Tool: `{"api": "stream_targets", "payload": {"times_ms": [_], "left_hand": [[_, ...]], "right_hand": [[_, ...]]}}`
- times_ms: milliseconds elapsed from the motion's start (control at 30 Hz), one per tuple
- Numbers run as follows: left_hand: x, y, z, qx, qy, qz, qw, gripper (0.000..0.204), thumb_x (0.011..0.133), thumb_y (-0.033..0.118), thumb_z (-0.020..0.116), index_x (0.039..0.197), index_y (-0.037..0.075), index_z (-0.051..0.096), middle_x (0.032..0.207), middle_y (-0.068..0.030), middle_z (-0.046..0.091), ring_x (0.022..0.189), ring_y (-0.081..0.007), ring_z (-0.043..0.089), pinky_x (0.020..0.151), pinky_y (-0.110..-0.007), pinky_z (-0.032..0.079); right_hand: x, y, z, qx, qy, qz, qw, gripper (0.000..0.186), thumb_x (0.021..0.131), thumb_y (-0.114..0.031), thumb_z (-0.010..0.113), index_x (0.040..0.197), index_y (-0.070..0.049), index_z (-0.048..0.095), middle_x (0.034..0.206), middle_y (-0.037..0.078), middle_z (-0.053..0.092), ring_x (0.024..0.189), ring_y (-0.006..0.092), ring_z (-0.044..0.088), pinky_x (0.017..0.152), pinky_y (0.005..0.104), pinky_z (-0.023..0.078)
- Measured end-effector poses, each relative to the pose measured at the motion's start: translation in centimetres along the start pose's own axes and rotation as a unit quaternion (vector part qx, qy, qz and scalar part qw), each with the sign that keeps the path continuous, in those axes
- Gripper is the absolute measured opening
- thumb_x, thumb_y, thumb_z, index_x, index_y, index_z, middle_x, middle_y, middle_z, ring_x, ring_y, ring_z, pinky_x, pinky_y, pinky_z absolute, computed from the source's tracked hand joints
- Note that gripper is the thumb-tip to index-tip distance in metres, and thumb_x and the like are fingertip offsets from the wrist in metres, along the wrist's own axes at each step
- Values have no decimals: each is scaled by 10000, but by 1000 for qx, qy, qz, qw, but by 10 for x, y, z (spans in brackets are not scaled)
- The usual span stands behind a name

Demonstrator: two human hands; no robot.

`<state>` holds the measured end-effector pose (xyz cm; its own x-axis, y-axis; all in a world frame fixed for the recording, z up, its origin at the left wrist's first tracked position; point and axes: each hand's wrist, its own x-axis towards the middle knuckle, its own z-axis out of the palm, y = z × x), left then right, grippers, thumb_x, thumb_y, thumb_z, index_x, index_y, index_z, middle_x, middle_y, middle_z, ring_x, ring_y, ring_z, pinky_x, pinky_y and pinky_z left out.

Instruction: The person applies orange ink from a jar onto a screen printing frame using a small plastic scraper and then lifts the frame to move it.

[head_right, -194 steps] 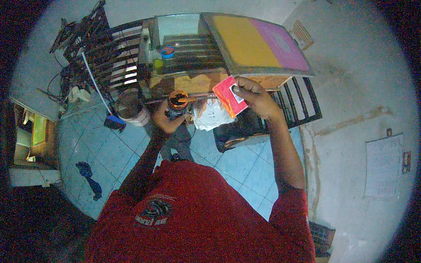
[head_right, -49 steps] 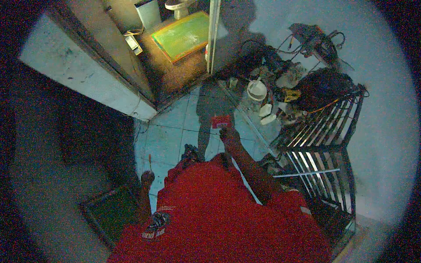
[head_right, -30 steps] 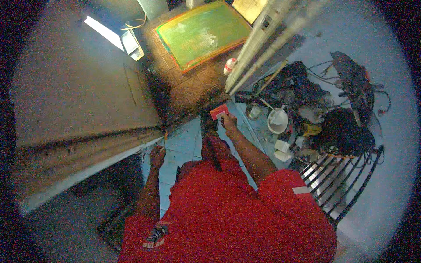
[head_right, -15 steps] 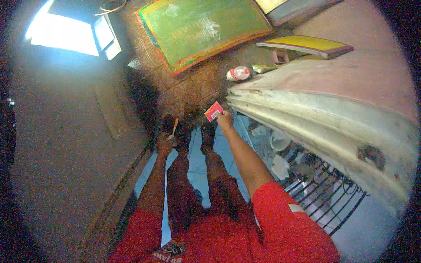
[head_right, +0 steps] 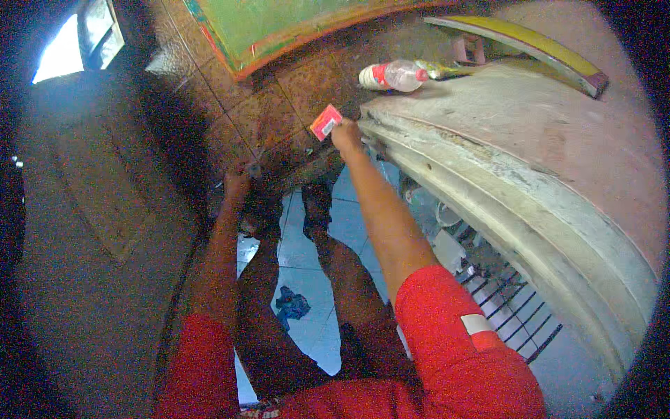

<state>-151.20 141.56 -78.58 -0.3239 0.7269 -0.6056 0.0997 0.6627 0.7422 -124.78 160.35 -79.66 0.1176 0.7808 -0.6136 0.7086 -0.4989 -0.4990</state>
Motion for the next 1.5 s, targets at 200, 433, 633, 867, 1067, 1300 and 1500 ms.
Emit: {"api": "stream_targets", "payload": {"times_ms": [200,433,633,867,1067,1300,1500], "left_hand": [[34,-32,13,-11,64,-50,997,536,860,102,594,1344,17,381,1200,-201,545,1090,-296,534,927,-379,426],[-217,-143,-84,177,34,-143,973,689,875,319,577,1391,-38,291,1410,-247,354,1302,-375,356,1082,-403,290],[-575,-142,-103,485,-148,-84,858,438,861,317,606,1103,-49,597,1085,-249,615,960,-428,591,823,-469,493],[-819,-11,13,-251,181,-371,876,345,847,192,647,1138,20,580,1024,-131,648,809,-171,635,659,-329,520],[-923,-47,93,-415,340,-239,810,340,860,196,645,1148,30,577,1002,-78,644,797,-188,632,627,-310,513],[-1018,-65,236,-461,472,-287,694,311,869,230,634,1099,24,593,950,-71,641,768,-180,618,602,-310,501],[-1137,-81,410,-477,547,-383,571,309,869,243,635,1066,7,603,905,-75,640,744,-167,605,599,-301,493]], "right_hand": [[-2,-32,-20,86,-91,91,988,171,911,-196,506,904,-56,604,777,8,594,661,107,562,536,256,413],[-176,54,-75,132,-217,172,952,257,918,-293,539,1087,-103,568,912,26,600,764,144,575,614,299,460],[-340,124,-172,168,-213,279,921,294,905,-316,562,1068,-72,577,923,41,625,723,143,602,590,280,453],[-358,59,-248,-114,-313,-118,936,352,902,-262,577,1131,5,593,993,70,633,751,173,619,644,296,493],[-393,78,-300,-196,-373,-81,903,363,864,-242,624,1117,19,601,902,94,649,704,189,602,622,301,493],[-376,76,-270,-504,-286,-450,679,342,836,-363,624,999,-63,647,826,124,661,710,274,625,621,415,492],[-542,21,-165,-518,-317,-667,432,255,853,-288,607,954,-58,651,799,114,641,661,256,602,601,411,481]]}}
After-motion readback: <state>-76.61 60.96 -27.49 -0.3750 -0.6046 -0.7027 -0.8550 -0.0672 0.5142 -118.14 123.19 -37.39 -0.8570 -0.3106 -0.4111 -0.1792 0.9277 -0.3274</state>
